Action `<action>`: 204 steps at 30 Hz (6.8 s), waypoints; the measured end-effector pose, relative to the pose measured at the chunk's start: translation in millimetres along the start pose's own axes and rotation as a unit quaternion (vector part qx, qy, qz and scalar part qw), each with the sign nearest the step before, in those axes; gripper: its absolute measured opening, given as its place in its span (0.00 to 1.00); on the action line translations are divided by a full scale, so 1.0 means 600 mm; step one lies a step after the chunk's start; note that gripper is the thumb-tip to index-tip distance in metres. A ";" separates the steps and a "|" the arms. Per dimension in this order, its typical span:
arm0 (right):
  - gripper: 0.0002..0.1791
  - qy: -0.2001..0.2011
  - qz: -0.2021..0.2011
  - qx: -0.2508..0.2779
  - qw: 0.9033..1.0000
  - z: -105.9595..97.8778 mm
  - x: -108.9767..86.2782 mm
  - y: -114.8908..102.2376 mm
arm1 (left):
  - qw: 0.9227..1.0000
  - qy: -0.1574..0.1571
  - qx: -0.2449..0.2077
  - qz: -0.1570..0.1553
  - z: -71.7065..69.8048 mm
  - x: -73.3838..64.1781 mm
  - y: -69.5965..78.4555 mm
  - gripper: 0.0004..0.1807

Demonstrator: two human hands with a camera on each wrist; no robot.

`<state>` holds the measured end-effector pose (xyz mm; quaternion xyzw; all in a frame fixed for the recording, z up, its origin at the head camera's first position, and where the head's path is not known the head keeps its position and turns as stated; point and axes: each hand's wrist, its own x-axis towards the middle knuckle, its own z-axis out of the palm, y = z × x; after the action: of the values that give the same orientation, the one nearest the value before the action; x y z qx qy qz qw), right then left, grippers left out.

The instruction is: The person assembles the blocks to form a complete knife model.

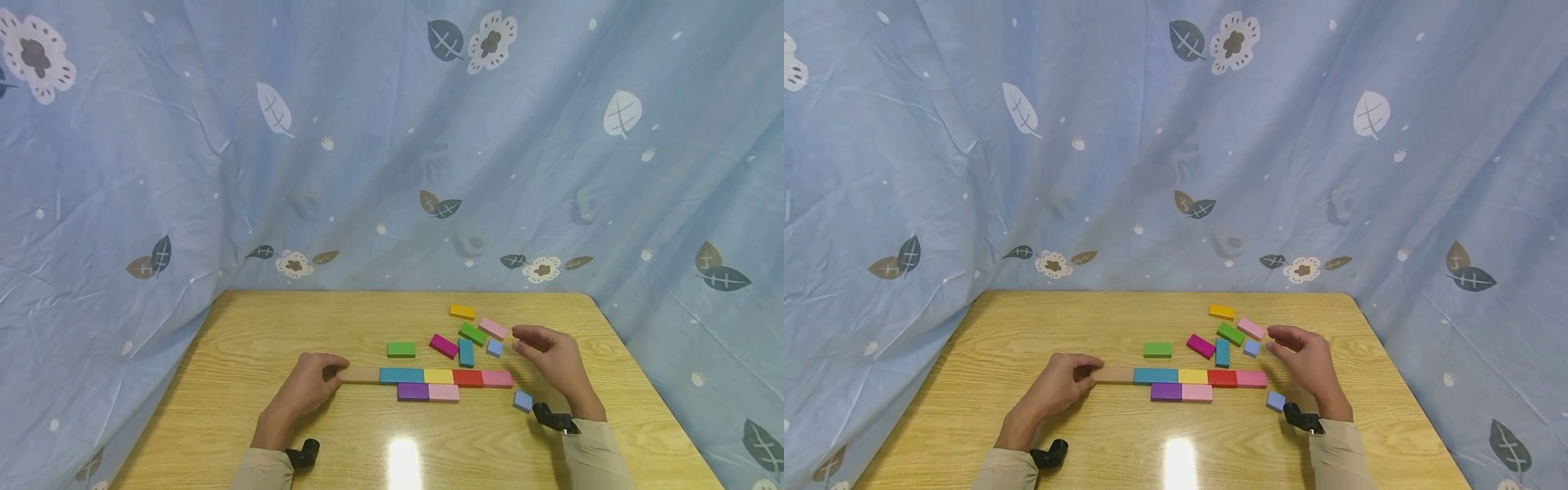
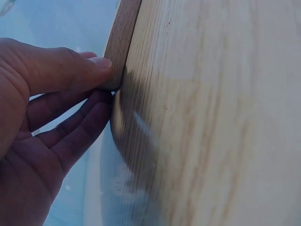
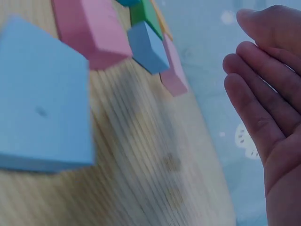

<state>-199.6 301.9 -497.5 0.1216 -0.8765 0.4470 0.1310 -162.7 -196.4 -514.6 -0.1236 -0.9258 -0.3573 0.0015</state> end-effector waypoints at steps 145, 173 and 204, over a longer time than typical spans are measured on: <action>0.17 -0.127 -0.137 -0.003 0.982 0.217 -0.149 -0.182 | 1.000 -0.011 -0.014 -0.015 -0.001 -0.001 0.003 0.17; 0.11 -0.079 -0.173 -0.085 0.978 0.247 -0.127 -0.186 | 1.000 -0.006 -0.011 -0.003 -0.003 -0.003 0.005 0.17; 0.17 -0.016 0.007 -0.009 1.000 0.059 -0.033 -0.120 | 1.000 -0.010 -0.019 -0.014 -0.001 -0.007 -0.002 0.17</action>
<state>-161.4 233.8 -470.4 0.1213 -0.8832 0.4382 0.1146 -158.7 -198.6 -515.4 -0.1146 -0.9205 -0.3733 -0.0150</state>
